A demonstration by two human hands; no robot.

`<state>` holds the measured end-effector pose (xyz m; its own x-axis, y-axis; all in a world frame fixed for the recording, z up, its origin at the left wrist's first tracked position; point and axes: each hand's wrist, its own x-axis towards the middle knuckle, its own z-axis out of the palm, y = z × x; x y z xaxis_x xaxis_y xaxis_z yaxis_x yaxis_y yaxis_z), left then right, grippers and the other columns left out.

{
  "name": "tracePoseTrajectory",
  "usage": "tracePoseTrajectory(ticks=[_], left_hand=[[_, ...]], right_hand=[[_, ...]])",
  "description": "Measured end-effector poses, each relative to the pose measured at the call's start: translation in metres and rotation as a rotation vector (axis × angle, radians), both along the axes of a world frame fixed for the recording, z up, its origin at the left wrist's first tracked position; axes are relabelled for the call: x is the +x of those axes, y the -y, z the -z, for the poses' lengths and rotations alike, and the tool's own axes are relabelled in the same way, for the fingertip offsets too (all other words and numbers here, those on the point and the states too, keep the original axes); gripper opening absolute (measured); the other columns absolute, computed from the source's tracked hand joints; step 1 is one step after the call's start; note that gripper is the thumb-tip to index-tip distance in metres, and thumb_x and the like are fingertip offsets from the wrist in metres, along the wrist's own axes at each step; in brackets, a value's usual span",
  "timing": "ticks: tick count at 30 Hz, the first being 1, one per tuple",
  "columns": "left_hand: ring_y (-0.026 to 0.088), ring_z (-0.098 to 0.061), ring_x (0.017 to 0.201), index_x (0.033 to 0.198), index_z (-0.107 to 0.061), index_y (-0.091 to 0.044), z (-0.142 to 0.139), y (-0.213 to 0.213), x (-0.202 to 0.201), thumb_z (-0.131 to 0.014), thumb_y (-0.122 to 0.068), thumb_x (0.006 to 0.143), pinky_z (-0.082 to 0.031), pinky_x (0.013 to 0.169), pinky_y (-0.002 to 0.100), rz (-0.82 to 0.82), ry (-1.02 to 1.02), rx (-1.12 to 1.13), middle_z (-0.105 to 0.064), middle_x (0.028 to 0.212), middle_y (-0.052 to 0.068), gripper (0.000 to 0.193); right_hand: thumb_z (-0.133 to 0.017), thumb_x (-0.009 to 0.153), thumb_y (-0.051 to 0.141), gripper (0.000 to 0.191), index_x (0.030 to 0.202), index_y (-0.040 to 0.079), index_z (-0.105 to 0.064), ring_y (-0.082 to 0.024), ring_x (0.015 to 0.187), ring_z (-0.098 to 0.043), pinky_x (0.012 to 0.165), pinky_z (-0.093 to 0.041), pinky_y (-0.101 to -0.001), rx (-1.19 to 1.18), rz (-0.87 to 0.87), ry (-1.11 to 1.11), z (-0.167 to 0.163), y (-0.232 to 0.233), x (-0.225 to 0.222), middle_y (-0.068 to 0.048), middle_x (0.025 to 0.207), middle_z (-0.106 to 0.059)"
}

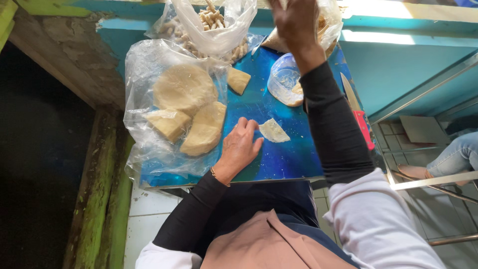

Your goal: The person folds filled pastry wrappers at a table. They pinch filling from a plastic container, place it onto a square wrapper, fold the wrapper over the filling, press the edges closed, and set the finished piece aside, repeating the cycle.

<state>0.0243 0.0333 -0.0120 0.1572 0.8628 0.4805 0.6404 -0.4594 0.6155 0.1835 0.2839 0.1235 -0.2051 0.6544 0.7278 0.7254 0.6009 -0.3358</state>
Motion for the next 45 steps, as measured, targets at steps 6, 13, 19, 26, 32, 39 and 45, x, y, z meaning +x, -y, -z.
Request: tracePoseTrajectory(ticks=[6,13,19,26,32,39,45], left_hand=[[0.035,-0.063,0.095,0.091,-0.063,-0.008,0.007,-0.018,0.010,-0.073,-0.014,0.086,-0.053,0.072,0.046,-0.050,-0.091,0.018,-0.058,0.098,0.012,0.012],[0.035,-0.062,0.094,0.095,-0.064,-0.008,-0.001,-0.012,0.005,-0.074,-0.016,0.084,-0.052,0.077,0.047,0.036,-0.021,0.064,-0.060,0.100,0.012,0.017],[0.031,-0.062,0.094,0.092,-0.067,-0.010,-0.005,-0.014,0.006,-0.081,-0.024,0.077,-0.049,0.070,0.044,0.122,-0.195,0.212,-0.063,0.101,0.008,0.025],[0.026,-0.062,0.095,0.087,-0.065,-0.012,0.009,-0.015,0.007,-0.078,-0.022,0.084,-0.049,0.075,0.041,0.137,-0.315,0.242,-0.062,0.095,0.004,0.016],[0.027,-0.062,0.091,0.083,-0.065,-0.012,-0.005,-0.008,0.004,-0.078,-0.024,0.082,-0.048,0.073,0.042,0.195,-0.297,0.204,-0.062,0.091,0.005,0.017],[0.028,-0.061,0.089,0.079,-0.066,-0.010,-0.013,0.002,-0.003,-0.077,-0.021,0.086,-0.049,0.073,0.041,0.204,-0.201,0.250,-0.061,0.090,0.006,0.017],[0.027,-0.062,0.087,0.082,-0.066,-0.009,-0.012,0.003,-0.007,-0.074,-0.017,0.090,-0.051,0.073,0.041,0.140,-0.108,0.248,-0.062,0.091,0.006,0.014]], right_hand=[[-0.080,0.087,0.010,0.013,0.098,0.012,-0.074,-0.033,0.093,-0.066,0.077,-0.053,-0.0449,0.108,-0.125,0.258,0.038,0.120,0.045,-0.011,0.101,-0.067],[-0.081,0.082,0.026,0.018,0.091,0.013,-0.074,-0.026,0.090,-0.067,0.073,-0.055,-0.0391,-0.299,-0.214,0.270,0.101,0.243,0.068,-0.004,0.093,-0.068],[-0.073,0.091,0.012,0.008,0.096,0.008,-0.068,-0.027,0.090,-0.067,0.073,-0.055,-0.0395,-0.188,-0.171,0.218,0.118,0.235,0.065,-0.006,0.095,-0.066],[-0.067,0.096,0.007,0.005,0.101,0.007,-0.065,-0.030,0.092,-0.067,0.073,-0.055,-0.0410,-0.206,-0.124,0.256,0.117,0.238,0.073,-0.008,0.100,-0.065],[-0.068,0.092,0.006,0.030,0.120,0.018,-0.073,-0.028,0.097,-0.065,0.077,-0.054,-0.0406,-0.110,0.020,0.241,0.089,0.229,0.085,-0.005,0.108,-0.066],[-0.072,0.084,0.017,0.017,0.101,0.019,-0.074,-0.023,0.125,-0.053,0.100,-0.044,-0.0413,0.226,0.164,0.747,0.065,0.160,0.088,-0.005,0.134,-0.062],[-0.071,0.087,0.016,0.018,0.106,0.013,-0.074,-0.021,0.124,-0.055,0.095,-0.045,-0.0355,0.282,0.199,0.834,0.070,0.160,0.102,-0.005,0.136,-0.062]])
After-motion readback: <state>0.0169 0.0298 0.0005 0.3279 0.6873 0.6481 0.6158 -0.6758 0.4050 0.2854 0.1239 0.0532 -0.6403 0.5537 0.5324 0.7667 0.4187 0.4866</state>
